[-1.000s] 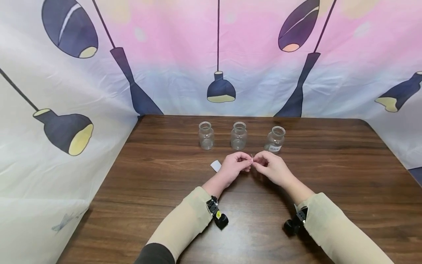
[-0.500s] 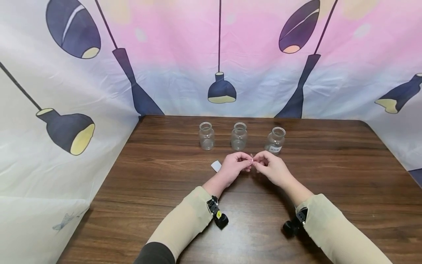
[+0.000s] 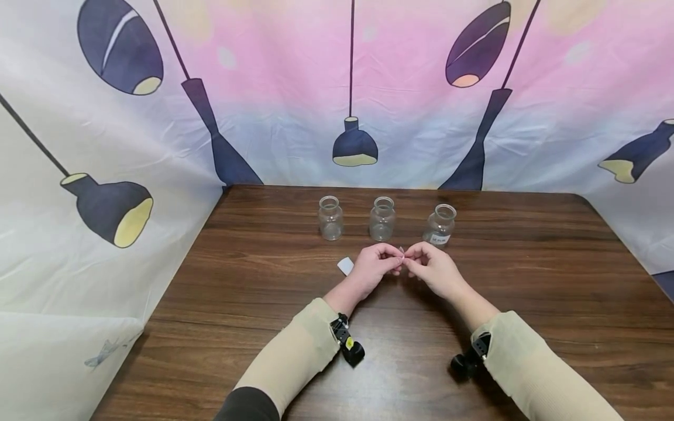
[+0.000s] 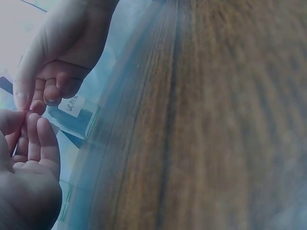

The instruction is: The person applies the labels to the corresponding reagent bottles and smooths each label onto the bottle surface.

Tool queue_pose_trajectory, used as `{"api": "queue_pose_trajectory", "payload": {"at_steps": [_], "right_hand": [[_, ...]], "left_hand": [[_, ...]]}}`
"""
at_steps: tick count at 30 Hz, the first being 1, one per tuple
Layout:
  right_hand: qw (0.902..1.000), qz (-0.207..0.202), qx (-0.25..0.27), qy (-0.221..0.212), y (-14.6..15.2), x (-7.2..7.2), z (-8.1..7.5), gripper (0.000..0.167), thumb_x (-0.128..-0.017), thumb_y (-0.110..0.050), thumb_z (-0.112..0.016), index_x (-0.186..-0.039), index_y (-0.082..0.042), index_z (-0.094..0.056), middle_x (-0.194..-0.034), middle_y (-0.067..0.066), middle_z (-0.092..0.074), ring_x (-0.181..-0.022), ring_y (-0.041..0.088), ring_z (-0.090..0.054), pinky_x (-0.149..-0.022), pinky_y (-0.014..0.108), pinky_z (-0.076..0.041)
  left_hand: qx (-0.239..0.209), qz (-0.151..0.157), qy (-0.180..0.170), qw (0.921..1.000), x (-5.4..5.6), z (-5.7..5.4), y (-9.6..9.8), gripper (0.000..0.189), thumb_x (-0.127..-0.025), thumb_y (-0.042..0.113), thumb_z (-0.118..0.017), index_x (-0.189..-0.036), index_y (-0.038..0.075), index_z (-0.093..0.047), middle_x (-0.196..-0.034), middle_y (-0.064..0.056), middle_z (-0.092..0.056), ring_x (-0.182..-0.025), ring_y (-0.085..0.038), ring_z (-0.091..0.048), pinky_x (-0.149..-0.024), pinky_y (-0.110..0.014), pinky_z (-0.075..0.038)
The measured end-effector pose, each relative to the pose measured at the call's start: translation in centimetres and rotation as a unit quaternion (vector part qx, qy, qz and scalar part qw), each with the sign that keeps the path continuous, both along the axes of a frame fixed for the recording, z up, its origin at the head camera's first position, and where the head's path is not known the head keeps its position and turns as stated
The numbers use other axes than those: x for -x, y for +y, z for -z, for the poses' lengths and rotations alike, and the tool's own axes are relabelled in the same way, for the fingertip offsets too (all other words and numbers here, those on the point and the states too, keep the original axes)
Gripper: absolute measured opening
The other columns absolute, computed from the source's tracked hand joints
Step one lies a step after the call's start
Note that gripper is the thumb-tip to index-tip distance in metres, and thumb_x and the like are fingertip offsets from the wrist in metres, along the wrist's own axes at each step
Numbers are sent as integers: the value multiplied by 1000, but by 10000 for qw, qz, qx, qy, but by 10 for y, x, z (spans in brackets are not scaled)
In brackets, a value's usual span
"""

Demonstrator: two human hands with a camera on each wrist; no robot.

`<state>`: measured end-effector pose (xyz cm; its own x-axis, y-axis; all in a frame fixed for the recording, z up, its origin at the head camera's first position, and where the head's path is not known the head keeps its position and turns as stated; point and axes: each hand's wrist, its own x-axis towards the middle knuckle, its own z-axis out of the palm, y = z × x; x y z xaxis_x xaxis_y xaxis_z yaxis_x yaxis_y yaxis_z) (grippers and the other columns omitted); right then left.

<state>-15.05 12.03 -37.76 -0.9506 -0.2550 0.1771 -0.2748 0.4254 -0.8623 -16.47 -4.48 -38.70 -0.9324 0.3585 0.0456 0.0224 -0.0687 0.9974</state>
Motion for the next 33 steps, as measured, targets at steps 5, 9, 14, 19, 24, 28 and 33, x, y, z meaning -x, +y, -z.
{"api": "queue_pose_trajectory", "payload": {"at_steps": [5, 9, 14, 19, 24, 28, 33], "right_hand": [[10000, 11, -1, -55, -3, -6, -9, 11, -89, -1, -61, -95, 6, -56, -77, 21, -63, -69, 42, -61, -52, 26, -47], [9998, 1, 66, -162, -4, -6, -9, 12, -89, -3, -61, -96, 6, -56, -81, 26, -63, -71, 42, -62, -53, 37, -50], [9997, 1, 99, -241, -4, -5, -8, 12, -89, -2, -61, -96, 6, -56, -81, 26, -63, -72, 42, -62, -52, 41, -50], [9993, -17, 146, -335, -4, -6, -8, 13, -89, -2, -61, -97, 6, -56, -82, 26, -64, -73, 44, -62, -51, 39, -50], [9992, -3, 136, -365, -5, -8, -11, 13, -88, -2, -61, -97, 6, -56, -82, 24, -64, -73, 44, -62, -50, 39, -50], [9991, 24, 135, -394, -4, -6, -9, 13, -88, 0, -61, -98, 6, -56, -81, 24, -64, -71, 45, -61, -49, 39, -49], [9989, -20, 248, -393, 0, 3, 9, 14, -88, -1, -61, -100, 6, -56, -82, 21, -65, -71, 42, -62, -47, 37, -48]], "left_hand": [[65, -34, 63, 10000, 0, 0, 0, 15, -87, -4, -58, -96, -16, -58, -75, 0, -59, -66, -10, -58, -64, -25, -50], [72, -45, 79, 9999, 1, 1, 0, 15, -87, -4, -58, -96, -17, -58, -74, -1, -59, -66, -10, -58, -64, -24, -49], [22, -53, 39, 10000, 1, 0, -1, 15, -87, -5, -58, -96, -17, -58, -74, -1, -59, -65, -10, -58, -64, -23, -50], [-21, -87, 4, 10000, 0, 0, -1, 15, -86, -5, -58, -96, -17, -58, -74, -1, -60, -65, -10, -58, -64, -24, -50], [-85, -98, -16, 9999, -1, -1, 0, 16, -86, -7, -57, -96, -19, -58, -73, -1, -60, -65, -10, -58, -64, -24, -50], [-108, -78, -64, 9999, -1, -1, 0, 16, -86, -7, -57, -97, -19, -58, -74, -1, -60, -65, -10, -59, -64, -24, -50], [-129, -81, -73, 9999, 0, 0, 0, 15, -86, -8, -56, -97, -18, -58, -74, 0, -61, -65, -10, -59, -65, -25, -51]]}}
